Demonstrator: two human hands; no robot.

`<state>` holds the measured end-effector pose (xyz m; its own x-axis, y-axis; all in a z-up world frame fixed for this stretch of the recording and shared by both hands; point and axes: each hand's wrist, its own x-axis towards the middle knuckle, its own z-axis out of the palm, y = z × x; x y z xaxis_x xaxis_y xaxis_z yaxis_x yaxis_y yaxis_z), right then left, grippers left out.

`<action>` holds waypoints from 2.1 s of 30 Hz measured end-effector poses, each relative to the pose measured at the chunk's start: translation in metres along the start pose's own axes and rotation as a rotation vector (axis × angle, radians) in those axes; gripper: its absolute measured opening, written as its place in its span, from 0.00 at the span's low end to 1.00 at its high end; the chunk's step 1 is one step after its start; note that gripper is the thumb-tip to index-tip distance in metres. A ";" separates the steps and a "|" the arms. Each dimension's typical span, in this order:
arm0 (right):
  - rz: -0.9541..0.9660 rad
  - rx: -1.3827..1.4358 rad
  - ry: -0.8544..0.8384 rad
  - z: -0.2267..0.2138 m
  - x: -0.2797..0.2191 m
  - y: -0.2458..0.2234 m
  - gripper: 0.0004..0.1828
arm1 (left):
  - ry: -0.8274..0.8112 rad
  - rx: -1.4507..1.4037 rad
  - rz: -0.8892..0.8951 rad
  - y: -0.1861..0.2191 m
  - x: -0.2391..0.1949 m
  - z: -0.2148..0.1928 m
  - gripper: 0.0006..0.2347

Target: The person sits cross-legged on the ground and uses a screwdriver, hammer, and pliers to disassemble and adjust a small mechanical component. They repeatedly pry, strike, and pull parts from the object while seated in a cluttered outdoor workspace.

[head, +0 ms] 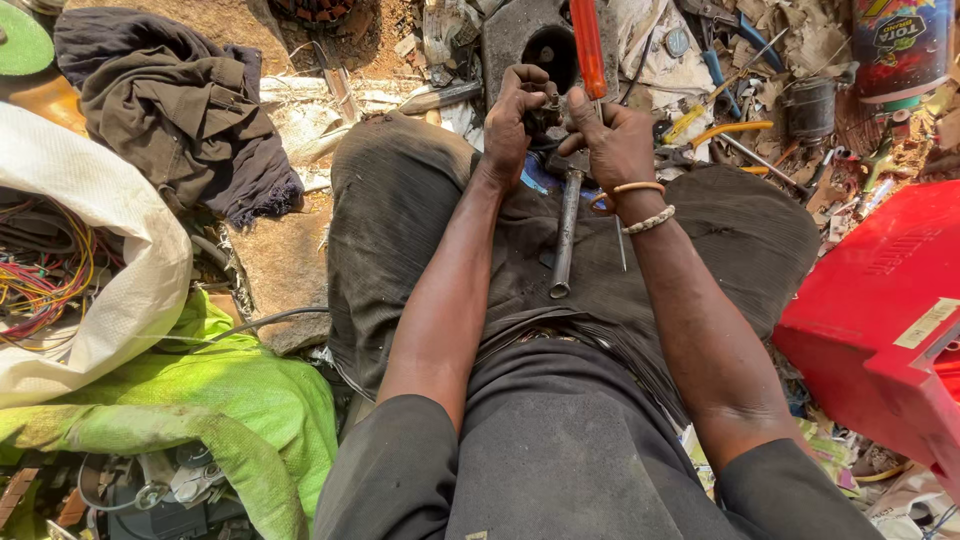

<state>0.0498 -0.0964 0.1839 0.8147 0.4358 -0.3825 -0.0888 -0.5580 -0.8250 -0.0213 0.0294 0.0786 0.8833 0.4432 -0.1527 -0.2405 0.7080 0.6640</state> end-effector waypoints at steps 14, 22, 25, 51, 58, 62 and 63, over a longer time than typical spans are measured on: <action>-0.418 -0.295 -0.004 0.006 -0.023 0.000 0.15 | 0.179 -0.094 -0.337 -0.017 0.014 -0.009 0.23; -0.568 -0.095 0.048 0.005 -0.031 0.015 0.21 | 0.213 -0.189 -0.297 -0.020 0.017 -0.017 0.13; -0.547 0.195 0.067 -0.025 -0.039 0.004 0.22 | 0.172 -0.186 -0.229 -0.015 0.015 -0.016 0.15; -0.316 -0.532 0.008 -0.071 -0.198 -0.010 0.22 | 0.304 -0.341 0.119 -0.008 0.023 -0.018 0.27; -0.290 -0.486 0.020 -0.056 -0.203 0.004 0.22 | 0.330 -0.414 0.194 -0.004 0.022 -0.017 0.26; -0.355 -0.479 0.019 -0.053 -0.203 0.007 0.22 | 0.293 -0.450 0.205 -0.005 0.021 -0.019 0.25; -0.335 -0.460 0.014 -0.053 -0.202 0.007 0.22 | 0.299 -0.455 0.203 -0.005 0.022 -0.019 0.26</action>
<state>-0.0855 -0.2255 0.2779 0.7634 0.6341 -0.1232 0.4318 -0.6427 -0.6329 -0.0081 0.0456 0.0579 0.6655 0.6837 -0.2994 -0.5999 0.7286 0.3306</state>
